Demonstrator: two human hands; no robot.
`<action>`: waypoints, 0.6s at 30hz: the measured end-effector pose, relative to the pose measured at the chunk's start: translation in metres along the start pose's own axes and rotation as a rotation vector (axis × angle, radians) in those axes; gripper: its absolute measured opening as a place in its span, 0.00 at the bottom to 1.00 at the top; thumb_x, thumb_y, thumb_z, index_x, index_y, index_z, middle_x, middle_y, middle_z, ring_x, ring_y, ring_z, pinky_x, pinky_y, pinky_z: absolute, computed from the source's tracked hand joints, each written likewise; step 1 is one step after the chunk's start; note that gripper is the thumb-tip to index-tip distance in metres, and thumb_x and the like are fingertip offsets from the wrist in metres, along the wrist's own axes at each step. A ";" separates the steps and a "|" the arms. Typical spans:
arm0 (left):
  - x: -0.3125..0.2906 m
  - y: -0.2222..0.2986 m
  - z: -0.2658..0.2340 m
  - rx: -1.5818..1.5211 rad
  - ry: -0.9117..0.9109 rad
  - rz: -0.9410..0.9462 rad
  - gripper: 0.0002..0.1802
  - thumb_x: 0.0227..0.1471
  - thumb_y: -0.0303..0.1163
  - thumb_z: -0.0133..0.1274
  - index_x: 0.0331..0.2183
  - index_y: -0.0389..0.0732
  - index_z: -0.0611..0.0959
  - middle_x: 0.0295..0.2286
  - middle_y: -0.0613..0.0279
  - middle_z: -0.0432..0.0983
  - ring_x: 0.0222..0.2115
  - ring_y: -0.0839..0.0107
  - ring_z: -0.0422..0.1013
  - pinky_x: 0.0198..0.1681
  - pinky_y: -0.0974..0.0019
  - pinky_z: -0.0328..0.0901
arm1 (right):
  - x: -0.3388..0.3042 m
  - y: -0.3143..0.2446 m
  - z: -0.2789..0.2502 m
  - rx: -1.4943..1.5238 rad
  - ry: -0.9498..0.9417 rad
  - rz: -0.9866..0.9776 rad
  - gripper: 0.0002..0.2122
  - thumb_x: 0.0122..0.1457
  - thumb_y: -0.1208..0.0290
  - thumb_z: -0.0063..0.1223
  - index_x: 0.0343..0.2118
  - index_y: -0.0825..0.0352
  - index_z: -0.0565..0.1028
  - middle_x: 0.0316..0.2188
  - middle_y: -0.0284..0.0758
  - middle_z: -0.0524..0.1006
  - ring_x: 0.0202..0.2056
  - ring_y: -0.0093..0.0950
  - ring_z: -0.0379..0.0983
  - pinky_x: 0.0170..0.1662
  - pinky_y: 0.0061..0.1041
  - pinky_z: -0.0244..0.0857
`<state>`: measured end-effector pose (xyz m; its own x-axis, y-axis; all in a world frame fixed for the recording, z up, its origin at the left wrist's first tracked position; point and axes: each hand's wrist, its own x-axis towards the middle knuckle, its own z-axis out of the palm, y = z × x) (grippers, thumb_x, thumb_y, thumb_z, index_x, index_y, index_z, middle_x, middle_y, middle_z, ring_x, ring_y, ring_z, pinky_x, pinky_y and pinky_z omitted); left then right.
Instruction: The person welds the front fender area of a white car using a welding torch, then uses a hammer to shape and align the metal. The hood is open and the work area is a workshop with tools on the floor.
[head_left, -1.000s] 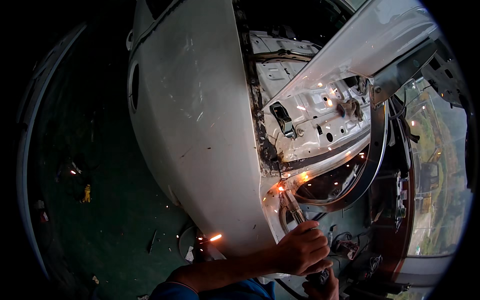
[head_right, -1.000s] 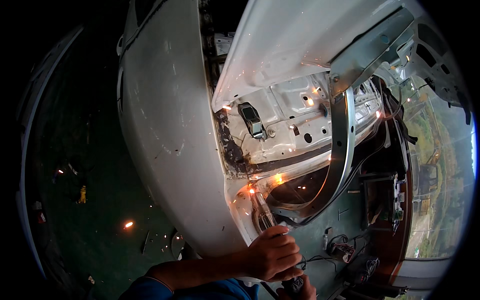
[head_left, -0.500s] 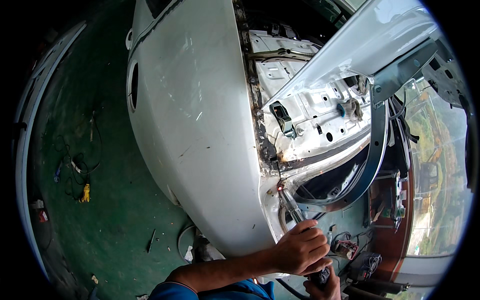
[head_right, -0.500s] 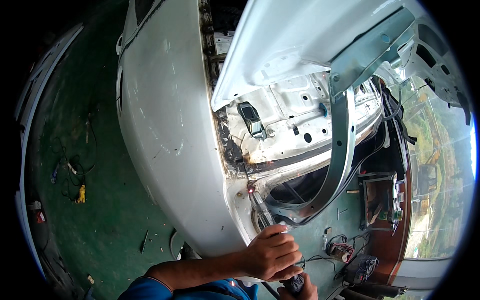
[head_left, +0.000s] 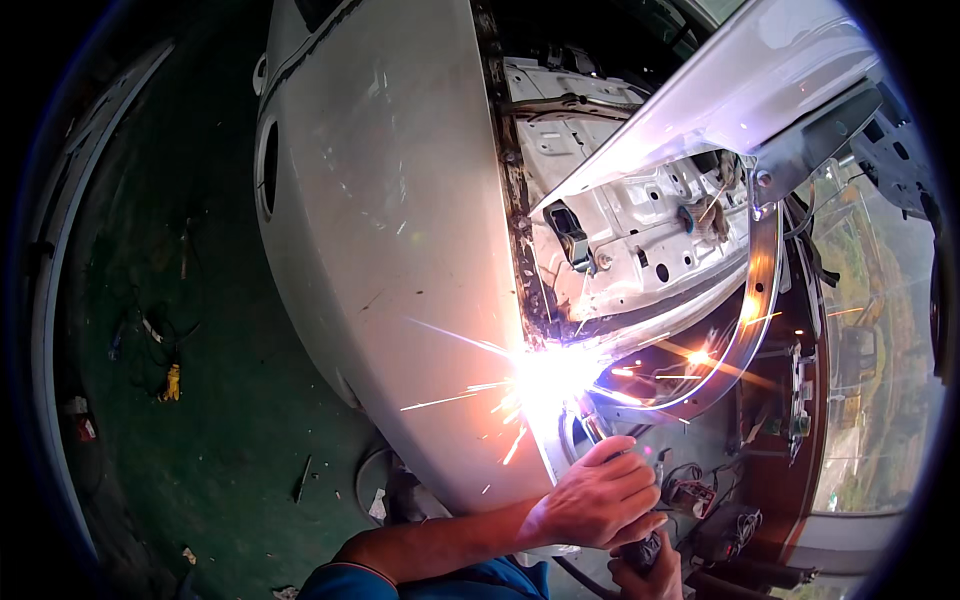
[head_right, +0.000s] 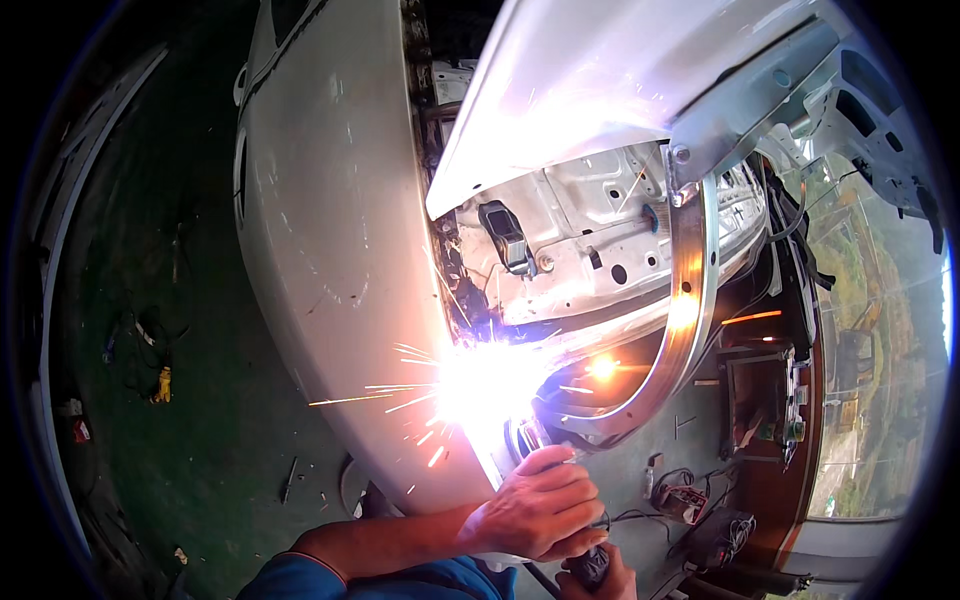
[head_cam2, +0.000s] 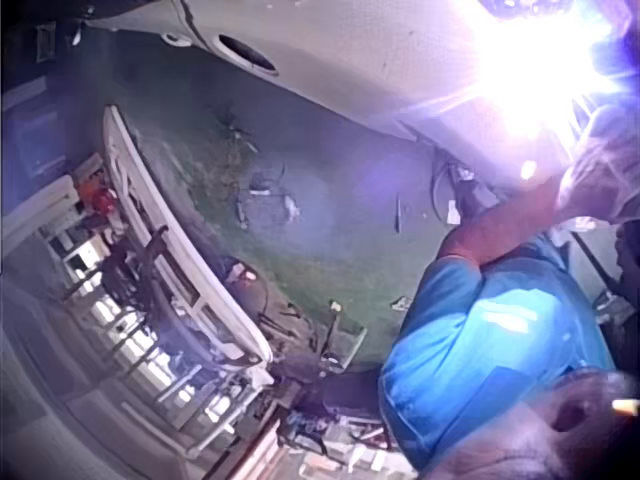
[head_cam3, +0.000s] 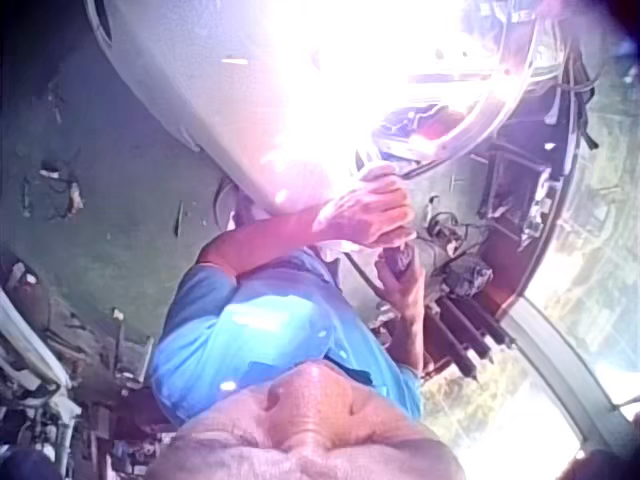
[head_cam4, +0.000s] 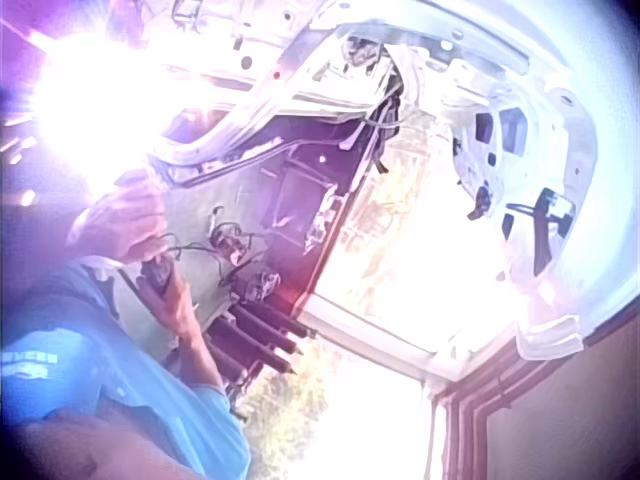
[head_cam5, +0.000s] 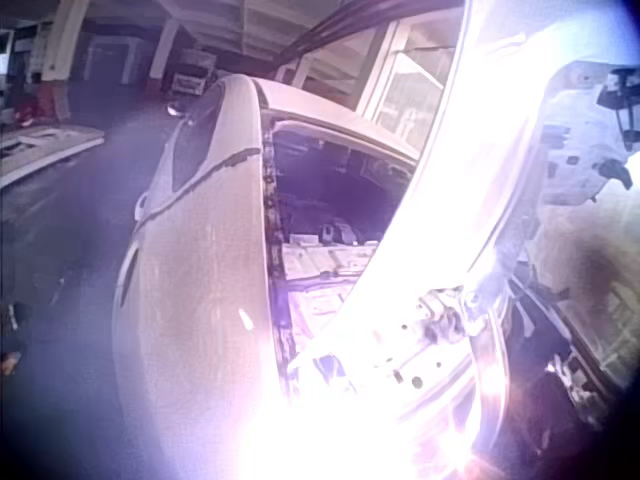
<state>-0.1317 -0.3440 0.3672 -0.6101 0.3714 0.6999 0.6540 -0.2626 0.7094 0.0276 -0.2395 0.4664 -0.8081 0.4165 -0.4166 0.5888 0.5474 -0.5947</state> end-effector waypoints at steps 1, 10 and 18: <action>0.000 0.000 0.001 0.009 0.001 0.004 0.12 0.48 0.37 0.62 0.30 0.40 0.79 0.30 0.62 0.73 0.35 0.63 0.72 0.54 0.51 0.61 | -0.001 -0.002 0.000 -0.058 0.019 0.013 0.15 0.55 0.75 0.61 0.44 0.69 0.71 0.22 0.30 0.74 0.24 0.18 0.69 0.27 0.25 0.66; -0.002 -0.005 0.004 -0.006 0.014 0.063 0.13 0.48 0.39 0.63 0.30 0.41 0.80 0.31 0.62 0.74 0.36 0.63 0.72 0.51 0.51 0.63 | -0.003 0.007 -0.007 0.055 -0.071 0.075 0.20 0.53 0.78 0.60 0.50 0.69 0.72 0.39 0.34 0.79 0.42 0.22 0.74 0.47 0.25 0.67; -0.002 -0.004 0.004 -0.012 -0.020 0.064 0.15 0.52 0.42 0.60 0.34 0.42 0.80 0.32 0.63 0.75 0.38 0.64 0.72 0.53 0.54 0.61 | -0.006 0.008 -0.008 0.104 -0.053 0.122 0.18 0.53 0.77 0.60 0.48 0.68 0.73 0.35 0.32 0.79 0.38 0.22 0.73 0.43 0.24 0.68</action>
<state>-0.1313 -0.3404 0.3631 -0.5581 0.3714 0.7420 0.6857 -0.2971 0.6645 0.0372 -0.2312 0.4694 -0.7321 0.4348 -0.5244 0.6798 0.4161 -0.6040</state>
